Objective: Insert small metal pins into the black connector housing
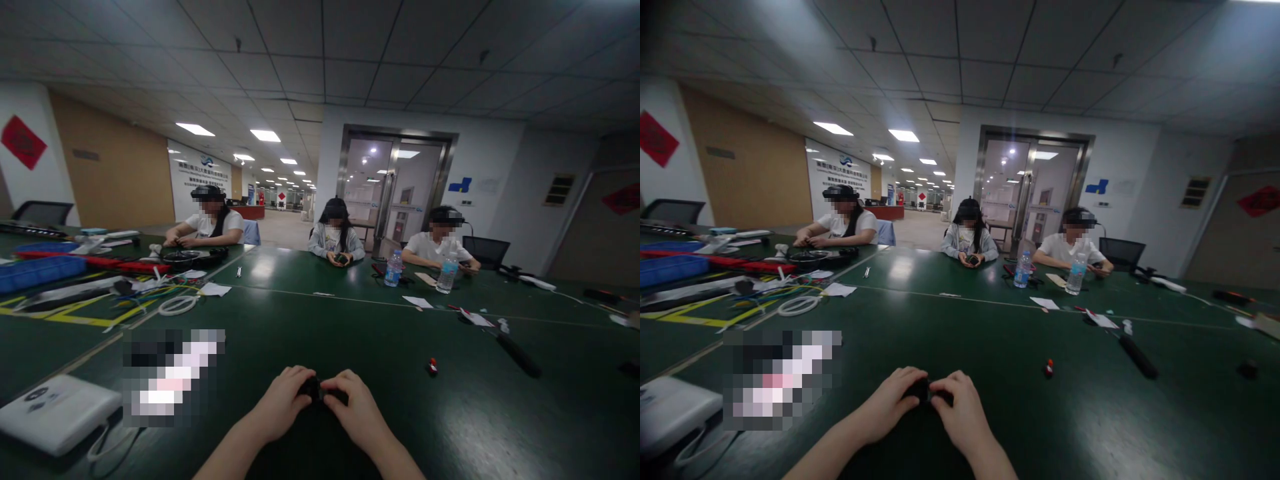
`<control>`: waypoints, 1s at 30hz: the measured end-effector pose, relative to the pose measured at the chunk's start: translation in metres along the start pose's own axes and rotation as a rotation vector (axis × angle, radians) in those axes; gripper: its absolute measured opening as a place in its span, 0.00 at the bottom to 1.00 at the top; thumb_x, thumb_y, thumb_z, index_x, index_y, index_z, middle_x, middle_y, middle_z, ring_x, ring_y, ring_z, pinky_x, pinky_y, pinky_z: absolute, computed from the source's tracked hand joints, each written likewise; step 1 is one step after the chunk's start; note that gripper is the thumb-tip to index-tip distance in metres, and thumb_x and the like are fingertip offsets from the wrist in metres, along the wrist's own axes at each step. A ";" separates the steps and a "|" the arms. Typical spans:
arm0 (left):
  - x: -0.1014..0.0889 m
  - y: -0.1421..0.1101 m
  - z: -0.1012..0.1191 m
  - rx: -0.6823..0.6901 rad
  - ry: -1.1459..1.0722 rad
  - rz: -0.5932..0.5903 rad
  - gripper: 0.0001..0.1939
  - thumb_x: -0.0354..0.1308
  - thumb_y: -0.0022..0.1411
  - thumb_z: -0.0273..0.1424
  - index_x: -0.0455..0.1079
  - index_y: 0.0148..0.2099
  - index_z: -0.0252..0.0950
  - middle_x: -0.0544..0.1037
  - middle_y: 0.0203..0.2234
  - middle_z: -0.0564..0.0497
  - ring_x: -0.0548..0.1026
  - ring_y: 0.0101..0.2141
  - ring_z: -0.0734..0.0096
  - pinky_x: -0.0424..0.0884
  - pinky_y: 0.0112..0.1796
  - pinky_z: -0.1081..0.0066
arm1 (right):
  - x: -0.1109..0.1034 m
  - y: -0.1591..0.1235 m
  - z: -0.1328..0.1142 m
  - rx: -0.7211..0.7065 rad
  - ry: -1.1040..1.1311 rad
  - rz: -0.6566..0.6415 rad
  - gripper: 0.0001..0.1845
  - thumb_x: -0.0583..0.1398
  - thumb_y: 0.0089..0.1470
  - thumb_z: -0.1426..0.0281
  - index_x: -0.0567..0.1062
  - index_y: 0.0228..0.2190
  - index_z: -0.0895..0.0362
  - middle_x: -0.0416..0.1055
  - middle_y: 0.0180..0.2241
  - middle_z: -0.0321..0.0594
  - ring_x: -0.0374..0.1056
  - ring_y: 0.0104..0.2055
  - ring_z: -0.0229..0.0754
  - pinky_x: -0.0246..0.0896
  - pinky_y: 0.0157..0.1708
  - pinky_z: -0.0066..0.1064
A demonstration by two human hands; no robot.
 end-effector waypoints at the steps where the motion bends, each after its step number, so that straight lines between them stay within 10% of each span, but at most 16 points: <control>1: 0.001 0.000 0.000 0.003 0.012 -0.001 0.21 0.52 0.53 0.27 0.65 0.51 0.42 0.68 0.47 0.48 0.63 0.47 0.59 0.56 0.47 0.64 | 0.000 0.000 0.000 -0.006 0.009 -0.001 0.11 0.56 0.47 0.70 0.75 0.34 0.50 0.66 0.37 0.36 0.63 0.42 0.41 0.56 0.42 0.34; 30: 0.010 0.002 -0.006 -0.049 0.177 -0.081 0.25 0.50 0.54 0.30 0.58 0.56 0.42 0.65 0.51 0.51 0.60 0.51 0.64 0.55 0.51 0.65 | 0.004 0.004 0.021 -0.009 0.112 -0.035 0.27 0.60 0.39 0.75 0.68 0.45 0.50 0.67 0.45 0.35 0.62 0.49 0.41 0.54 0.50 0.33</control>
Point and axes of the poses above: each hand's wrist, its own y-axis towards the middle knuckle, its own x-axis out of the palm, z = x × y, the point moved 10 cm from there along y, towards the middle knuckle
